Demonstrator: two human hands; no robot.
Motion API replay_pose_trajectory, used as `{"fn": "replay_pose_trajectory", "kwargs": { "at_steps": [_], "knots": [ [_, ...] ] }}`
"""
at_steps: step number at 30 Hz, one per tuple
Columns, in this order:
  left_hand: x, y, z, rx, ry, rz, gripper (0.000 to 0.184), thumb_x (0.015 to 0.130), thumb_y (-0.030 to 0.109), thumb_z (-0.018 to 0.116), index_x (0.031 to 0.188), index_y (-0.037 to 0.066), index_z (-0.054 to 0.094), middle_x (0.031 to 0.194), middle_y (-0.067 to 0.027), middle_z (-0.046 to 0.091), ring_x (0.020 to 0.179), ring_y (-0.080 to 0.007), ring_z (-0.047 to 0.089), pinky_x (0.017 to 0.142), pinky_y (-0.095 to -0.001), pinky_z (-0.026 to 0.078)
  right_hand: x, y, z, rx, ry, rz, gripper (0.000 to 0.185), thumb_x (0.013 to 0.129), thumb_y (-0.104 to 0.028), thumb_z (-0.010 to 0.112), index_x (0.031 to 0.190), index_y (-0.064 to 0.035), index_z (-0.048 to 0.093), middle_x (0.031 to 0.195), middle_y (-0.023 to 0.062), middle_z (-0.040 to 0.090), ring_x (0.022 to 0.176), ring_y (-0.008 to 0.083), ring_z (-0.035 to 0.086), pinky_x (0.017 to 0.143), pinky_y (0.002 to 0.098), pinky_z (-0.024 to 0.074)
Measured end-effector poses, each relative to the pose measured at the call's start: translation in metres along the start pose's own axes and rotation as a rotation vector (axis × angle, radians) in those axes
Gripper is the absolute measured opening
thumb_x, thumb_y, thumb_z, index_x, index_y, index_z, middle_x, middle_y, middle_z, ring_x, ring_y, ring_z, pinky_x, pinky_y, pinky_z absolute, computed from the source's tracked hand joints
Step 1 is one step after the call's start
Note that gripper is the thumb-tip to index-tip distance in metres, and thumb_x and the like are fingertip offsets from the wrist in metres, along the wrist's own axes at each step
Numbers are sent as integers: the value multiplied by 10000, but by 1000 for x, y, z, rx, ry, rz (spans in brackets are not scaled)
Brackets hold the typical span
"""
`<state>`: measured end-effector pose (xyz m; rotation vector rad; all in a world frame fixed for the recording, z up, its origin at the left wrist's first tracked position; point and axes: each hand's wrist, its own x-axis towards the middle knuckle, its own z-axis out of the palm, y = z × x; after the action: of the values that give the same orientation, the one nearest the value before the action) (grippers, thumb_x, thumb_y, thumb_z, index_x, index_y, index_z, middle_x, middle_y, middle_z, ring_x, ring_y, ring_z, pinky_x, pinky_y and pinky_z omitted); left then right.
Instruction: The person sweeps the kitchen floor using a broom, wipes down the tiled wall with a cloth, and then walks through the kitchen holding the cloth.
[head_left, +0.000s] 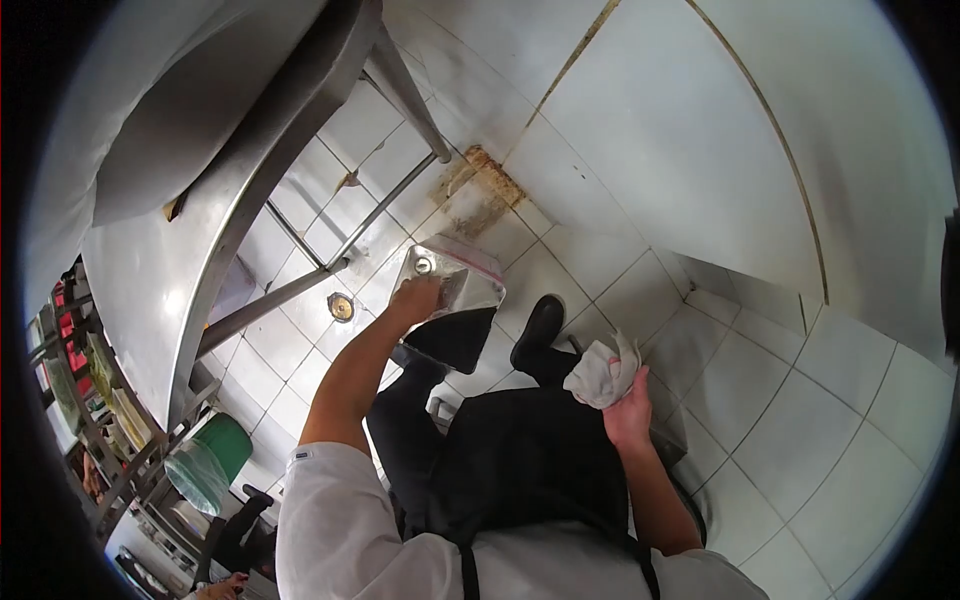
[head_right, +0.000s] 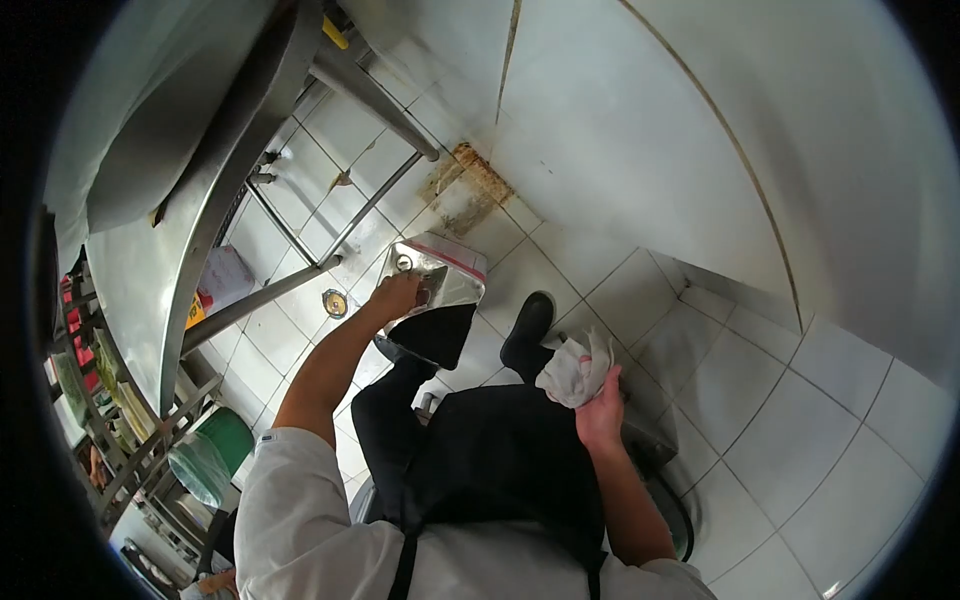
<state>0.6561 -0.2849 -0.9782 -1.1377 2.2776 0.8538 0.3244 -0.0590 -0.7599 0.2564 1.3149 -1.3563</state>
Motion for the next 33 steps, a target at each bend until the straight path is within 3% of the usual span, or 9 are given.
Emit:
{"fn": "replay_pose_trajectory", "kwargs": {
  "at_steps": [6,9,12,18,21,24,27,31,33],
  "knots": [
    [-21,-1,9,19,-20,-63,295,922,269,525,1073,20,571,1044,-213,643,975,-366,644,861,-491,487,1,-6,-1,-20,12,-10,627,982,-575,379,1343,-70,468,1291,48,538,1265,229,461,1082,413,340],
    [-25,-3,1,-28,-90,-40,339,927,297,526,1114,15,538,1049,-209,641,983,-377,638,872,-490,481,0,-9,-2,-19,25,-13,635,974,-580,398,1346,-71,469,1290,47,540,1262,229,464,1084,411,340],
    [-26,-8,1,-72,-25,17,354,907,317,559,1068,3,530,979,-240,638,947,-396,641,836,-492,499,-3,-10,2,-2,61,0,642,970,-580,406,1359,-71,455,1292,47,540,1263,229,464,1086,410,338],
    [-20,2,-10,-58,-83,35,325,915,316,539,1028,14,582,1013,-226,632,979,-391,629,847,-500,491,-13,-13,3,1,71,15,629,984,-558,393,1378,-69,432,1314,55,530,1271,232,460,1093,414,333],
    [-35,2,-13,66,-58,183,269,884,255,543,1014,41,642,1048,-216,643,1018,-377,626,887,-487,487,-17,-14,5,-8,35,27,633,984,-561,386,1391,-78,422,1335,54,520,1283,233,453,1096,426,334],
    [-55,23,-28,-41,-110,33,303,859,274,536,1010,42,659,1048,-208,649,1015,-383,627,907,-484,482,-23,-19,8,-26,-31,24,654,974,-581,388,1411,-95,405,1359,50,506,1298,236,445,1099,435,336],
    [-79,37,-15,-144,-79,-85,386,876,400,558,998,41,636,1010,-207,646,1009,-375,615,881,-457,490,-29,-27,12,-44,-76,34,662,976,-578,391,1420,-87,390,1381,60,486,1310,247,428,1100,439,327],
    [-101,41,4,-443,24,-345,513,899,497,537,974,-3,625,973,-246,662,971,-420,626,867,-507,486,-14,-38,5,-85,-130,88,658,981,-577,370,1434,-101,373,1411,64,464,1326,260,418,1103,447,333],
    [-120,46,15,-426,77,-383,518,899,502,535,971,-3,625,964,-245,661,969,-421,625,869,-508,485,-6,-52,6,-115,-140,139,660,987,-574,353,1450,-105,356,1436,69,442,1343,270,403,1111,455,323]
  ]
}}
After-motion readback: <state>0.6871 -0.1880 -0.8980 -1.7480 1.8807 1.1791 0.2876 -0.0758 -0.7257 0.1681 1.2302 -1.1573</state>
